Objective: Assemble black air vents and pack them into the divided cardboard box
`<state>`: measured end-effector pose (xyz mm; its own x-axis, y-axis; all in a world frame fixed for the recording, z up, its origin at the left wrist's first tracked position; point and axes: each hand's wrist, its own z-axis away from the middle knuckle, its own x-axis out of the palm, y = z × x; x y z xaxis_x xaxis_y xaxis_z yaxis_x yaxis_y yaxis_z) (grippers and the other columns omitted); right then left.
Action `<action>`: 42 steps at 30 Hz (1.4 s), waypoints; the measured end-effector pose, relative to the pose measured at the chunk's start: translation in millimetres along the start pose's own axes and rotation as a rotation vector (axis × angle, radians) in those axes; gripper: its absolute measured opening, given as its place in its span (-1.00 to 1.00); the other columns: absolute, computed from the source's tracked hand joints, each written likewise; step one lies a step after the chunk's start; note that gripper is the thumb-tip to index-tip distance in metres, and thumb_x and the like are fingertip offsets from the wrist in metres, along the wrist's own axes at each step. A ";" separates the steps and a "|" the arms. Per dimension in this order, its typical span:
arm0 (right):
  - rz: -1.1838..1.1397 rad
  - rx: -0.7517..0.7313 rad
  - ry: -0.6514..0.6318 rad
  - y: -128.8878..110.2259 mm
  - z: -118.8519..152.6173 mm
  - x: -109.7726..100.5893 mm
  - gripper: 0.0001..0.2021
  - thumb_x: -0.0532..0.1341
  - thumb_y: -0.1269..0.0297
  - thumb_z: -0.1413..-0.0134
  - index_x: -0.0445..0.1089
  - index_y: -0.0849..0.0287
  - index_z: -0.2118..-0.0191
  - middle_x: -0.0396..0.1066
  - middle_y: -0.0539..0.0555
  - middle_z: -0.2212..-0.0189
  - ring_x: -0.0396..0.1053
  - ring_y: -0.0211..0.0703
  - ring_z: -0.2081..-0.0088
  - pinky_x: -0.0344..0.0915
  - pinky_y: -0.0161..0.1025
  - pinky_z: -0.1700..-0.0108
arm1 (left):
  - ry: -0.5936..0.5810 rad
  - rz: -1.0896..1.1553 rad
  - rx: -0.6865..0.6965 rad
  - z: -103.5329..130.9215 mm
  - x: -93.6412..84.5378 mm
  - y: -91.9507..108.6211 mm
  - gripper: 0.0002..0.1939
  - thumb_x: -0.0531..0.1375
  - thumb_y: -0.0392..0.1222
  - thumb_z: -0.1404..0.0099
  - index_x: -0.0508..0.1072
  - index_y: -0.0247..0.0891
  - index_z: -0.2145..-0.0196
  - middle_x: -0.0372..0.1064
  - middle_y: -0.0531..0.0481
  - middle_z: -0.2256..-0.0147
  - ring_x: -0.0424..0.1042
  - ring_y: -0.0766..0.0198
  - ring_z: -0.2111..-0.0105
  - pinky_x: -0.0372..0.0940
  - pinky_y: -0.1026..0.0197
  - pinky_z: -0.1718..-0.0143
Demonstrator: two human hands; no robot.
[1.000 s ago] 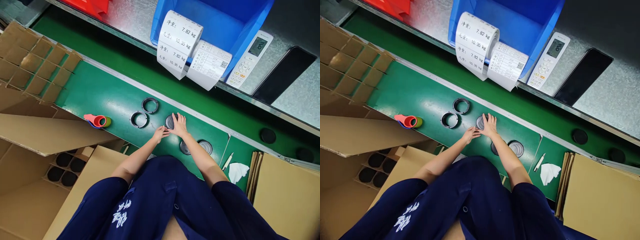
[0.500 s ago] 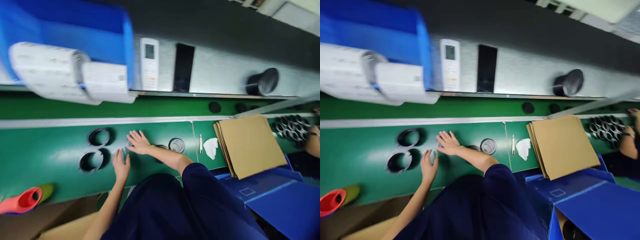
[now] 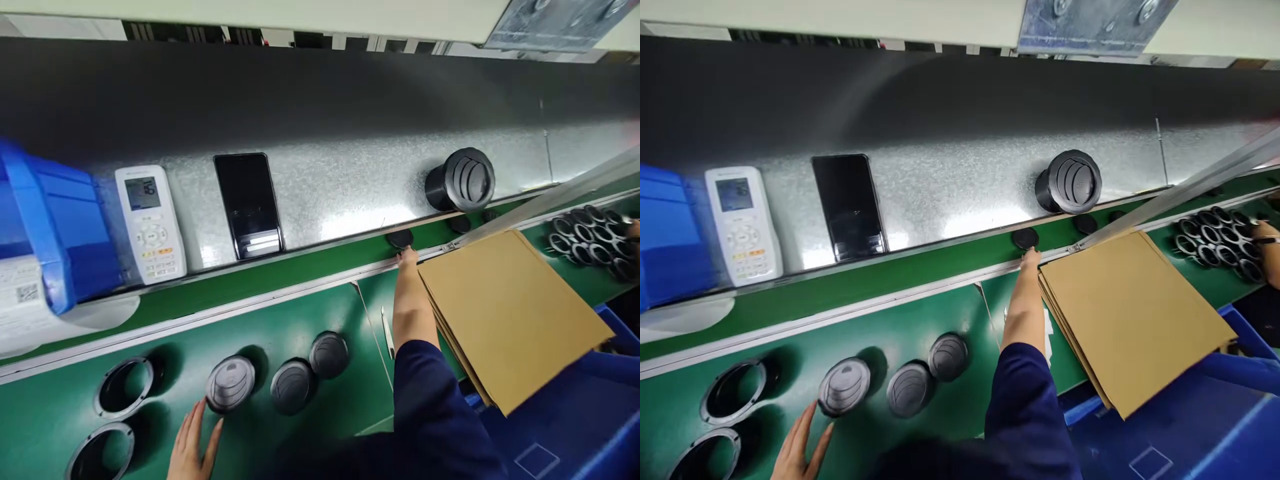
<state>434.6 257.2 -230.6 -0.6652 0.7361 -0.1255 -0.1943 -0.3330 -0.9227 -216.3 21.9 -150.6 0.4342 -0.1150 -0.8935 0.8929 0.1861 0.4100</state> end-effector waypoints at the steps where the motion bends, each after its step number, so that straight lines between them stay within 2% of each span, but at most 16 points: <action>1: -0.080 0.107 0.047 5.2 -8.5 1.3 -0.78 0.13 0.14 -0.40 0.47 0.11 0.11 0.48 0.10 0.38 0.43 -0.19 0.38 0.47 -0.11 0.17 | 0.031 0.001 -0.056 5.5 -2.9 -4.6 -0.16 0.13 0.25 -0.15 0.06 0.42 -0.39 0.24 0.30 -0.32 0.26 -0.18 -0.31 0.21 -0.25 -0.32; 4: -0.233 0.299 0.131 13.8 -24.1 20.9 -0.76 0.15 0.17 -0.43 0.41 0.24 0.18 0.38 -0.05 0.45 0.33 -0.36 0.50 0.42 -0.31 0.35 | 0.095 -0.013 -0.226 14.2 -15.0 -0.7 -0.20 0.16 0.29 -0.06 0.16 0.60 -0.29 0.32 0.44 -0.25 0.36 -0.24 -0.24 0.37 -0.31 -0.14; 6: -0.346 0.381 0.129 12.8 -20.7 44.2 -0.77 0.15 0.21 -0.44 0.36 0.26 0.24 0.30 -0.12 0.52 0.27 -0.43 0.56 0.39 -0.40 0.42 | 0.092 0.007 -0.287 8.6 -24.0 19.2 -0.24 0.17 0.29 -0.06 0.30 0.40 -0.26 0.41 0.24 -0.22 0.40 -0.28 -0.20 0.40 -0.29 -0.08; 8: -0.450 0.437 0.067 10.0 3.5 73.8 -0.79 0.18 0.27 -0.42 0.30 0.22 0.30 0.24 -0.17 0.59 0.27 -0.44 0.59 0.43 -0.43 0.41 | 0.053 0.087 -0.306 -4.9 -31.3 51.5 -0.28 0.20 0.27 -0.08 0.43 0.11 -0.19 0.46 -0.02 -0.18 0.42 -0.27 -0.18 0.37 -0.25 -0.13; 11: -0.556 0.531 -0.150 10.4 93.3 120.8 -0.76 0.34 0.32 -0.26 0.27 0.18 0.37 0.32 -0.15 0.61 0.40 -0.39 0.54 0.52 -0.38 0.32 | -0.047 0.345 -0.312 -28.9 -37.8 110.8 -0.36 0.31 0.24 -0.04 0.50 -0.12 -0.03 0.49 -0.20 -0.13 0.43 -0.21 -0.17 0.25 -0.20 -0.27; 13: -0.620 0.611 -0.418 14.0 183.6 142.6 -0.76 0.42 0.34 -0.13 0.32 0.18 0.37 0.43 -0.07 0.57 0.48 -0.32 0.50 0.55 -0.33 0.31 | -0.132 0.620 -0.316 -41.5 -40.5 144.4 -0.30 0.41 0.17 0.00 0.48 -0.19 -0.05 0.46 -0.27 -0.15 0.37 -0.19 -0.23 0.21 -0.19 -0.30; 15: -0.669 0.686 -0.747 16.2 281.4 149.9 -0.75 0.48 0.30 -0.05 0.38 0.18 0.35 0.52 -0.01 0.50 0.52 -0.28 0.48 0.55 -0.33 0.32 | -0.145 0.988 -0.282 -48.9 -44.9 163.5 -0.17 0.48 0.06 0.01 0.38 -0.08 -0.21 0.25 -0.22 -0.33 0.22 -0.13 -0.34 0.21 -0.12 -0.30; 17: -0.667 0.749 -1.041 13.6 368.8 144.1 -0.70 0.53 0.21 0.04 0.41 0.17 0.34 0.57 0.01 0.45 0.52 -0.28 0.47 0.55 -0.34 0.32 | -0.188 1.311 -0.248 -49.1 -53.5 166.5 -0.09 0.49 -0.02 0.00 0.29 0.05 -0.29 0.16 -0.14 -0.38 0.23 -0.12 -0.33 0.29 -0.11 -0.22; 19: -0.582 0.776 -1.255 4.8 434.3 130.7 -0.63 0.55 0.08 0.09 0.45 0.18 0.31 0.58 0.03 0.41 0.52 -0.28 0.46 0.55 -0.33 0.33 | -0.195 1.502 -0.288 -41.3 -66.9 158.5 -0.16 0.45 0.00 -0.06 0.32 -0.02 -0.28 0.32 -0.17 -0.28 0.36 -0.13 -0.22 0.39 -0.10 -0.11; 22: -0.299 0.652 -1.659 -19.2 486.3 108.7 -0.56 0.41 -0.14 -0.06 0.50 0.21 0.28 0.58 0.10 0.34 0.52 -0.23 0.43 0.50 -0.31 0.41 | -0.134 1.685 -0.338 -19.3 -91.6 141.6 -0.33 0.27 0.21 -0.27 0.40 -0.20 -0.21 0.50 -0.23 -0.07 0.44 -0.14 -0.14 0.42 -0.12 -0.06; 24: -0.108 0.328 -1.824 -39.8 496.6 99.2 -0.53 0.25 -0.19 -0.22 0.53 0.20 0.27 0.57 0.15 0.31 0.50 -0.19 0.41 0.47 -0.28 0.44 | -0.088 1.808 -0.283 -2.4 -107.5 133.8 -0.29 0.13 0.34 -0.35 0.39 -0.22 -0.23 0.50 -0.23 -0.07 0.41 -0.13 -0.18 0.37 -0.14 -0.14; 26: -0.002 -0.180 -1.697 -58.8 496.4 98.1 -0.56 0.16 -0.14 -0.32 0.59 0.13 0.15 0.55 0.18 0.18 0.50 -0.10 0.23 0.51 -0.14 0.24 | -0.084 1.908 -0.239 14.0 -120.6 129.5 -0.22 0.08 0.42 -0.34 0.38 -0.22 -0.25 0.48 -0.23 -0.10 0.35 -0.11 -0.23 0.30 -0.14 -0.22; 28: 0.087 -0.667 -1.402 -70.1 493.3 106.1 -0.60 0.13 -0.08 -0.36 0.59 0.01 -0.01 0.45 0.19 -0.02 0.37 0.05 -0.06 0.40 0.09 -0.11 | -0.112 1.975 -0.242 29.3 -130.5 127.4 -0.18 0.06 0.47 -0.33 0.39 -0.22 -0.24 0.46 -0.23 -0.12 0.32 -0.11 -0.25 0.26 -0.15 -0.25; 31: 0.273 -1.055 -1.214 -68.2 493.7 126.2 -0.59 0.07 -0.04 -0.40 0.57 -0.05 -0.09 0.31 0.18 -0.17 0.12 0.17 -0.24 0.10 0.25 -0.33 | -0.172 2.022 -0.283 48.2 -140.3 123.6 -0.17 -0.01 0.52 -0.32 0.40 -0.17 -0.23 0.45 -0.21 -0.14 0.32 -0.15 -0.25 0.26 -0.25 -0.23; 35: 0.356 -1.092 -1.303 -54.6 506.8 144.8 -0.47 -0.07 -0.08 -0.44 0.61 0.00 0.00 0.29 0.18 -0.15 0.09 0.15 -0.22 0.06 0.22 -0.35 | -0.227 2.044 -0.336 62.6 -148.0 112.7 -0.14 -0.03 0.55 -0.29 0.40 -0.15 -0.22 0.44 -0.25 -0.15 0.38 -0.21 -0.20 0.28 -0.40 -0.16; 42: 0.246 -0.855 -1.367 -57.5 528.5 155.5 -0.30 -0.22 -0.21 -0.44 0.57 0.04 -0.06 0.33 0.17 -0.13 0.21 0.03 -0.23 0.09 0.10 -0.36 | -0.252 2.132 -0.344 66.7 -155.5 83.8 -0.05 -0.10 0.60 -0.27 0.39 -0.23 -0.23 0.44 -0.36 -0.13 0.39 -0.28 -0.18 0.26 -0.49 -0.13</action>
<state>-38.7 79.3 -4.4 -0.8165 -0.4786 -0.3229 0.1308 0.3914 -0.9109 -201.0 -9.7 35.0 0.4999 0.3604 0.7875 -0.8625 0.2892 0.4152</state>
